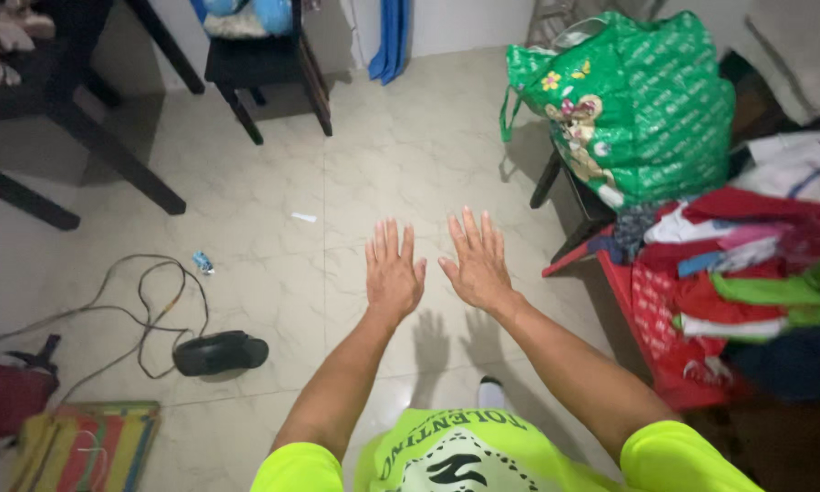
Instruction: The person walks to a table piled with various shoes and begins sorting them. They pick up individual shoes and pairs, including sandals, high heels, and boots, inspecting them and placing them back on the table in a more organized manner.
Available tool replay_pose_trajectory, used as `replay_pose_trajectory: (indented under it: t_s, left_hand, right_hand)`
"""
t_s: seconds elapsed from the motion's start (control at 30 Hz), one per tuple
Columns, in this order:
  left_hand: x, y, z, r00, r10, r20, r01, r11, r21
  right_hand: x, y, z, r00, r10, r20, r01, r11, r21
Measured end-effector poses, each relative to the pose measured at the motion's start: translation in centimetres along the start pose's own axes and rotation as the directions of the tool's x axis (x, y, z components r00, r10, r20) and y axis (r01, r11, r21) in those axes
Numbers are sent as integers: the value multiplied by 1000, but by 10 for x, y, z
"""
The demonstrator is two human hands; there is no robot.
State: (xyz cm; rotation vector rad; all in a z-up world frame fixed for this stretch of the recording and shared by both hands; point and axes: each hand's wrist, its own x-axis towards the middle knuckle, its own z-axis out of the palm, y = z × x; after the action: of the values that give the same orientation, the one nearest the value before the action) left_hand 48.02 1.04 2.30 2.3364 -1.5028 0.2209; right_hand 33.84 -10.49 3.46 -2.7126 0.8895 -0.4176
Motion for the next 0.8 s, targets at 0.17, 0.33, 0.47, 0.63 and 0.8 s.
replay_pose_trajectory:
  t_s: [0.17,0.33,0.47,0.63,0.8]
  left_hand:
    - [54,1,13,995,-99,-24,99,995,7]
    - [94,-13,27,973,-229,-17,230,973,18]
    - [115,-45,41,956,-292,-35,294,955,49]
    - [145,-123,43,922,-387,7,386,921,58]
    - [188,-213,22,915,-397,-66,402,910,99]
  right_hand:
    - [65,38,-12,995,-61,74,60,998,23]
    - [139,57,-11,982,-164,98,165,986,-2]
    - [191,43,14,958,-238,158,237,971,24]
    - [259,-2,61,928,-332,169,322,943,83]
    - [340,-68,89,909,-376,178,359,925,120]
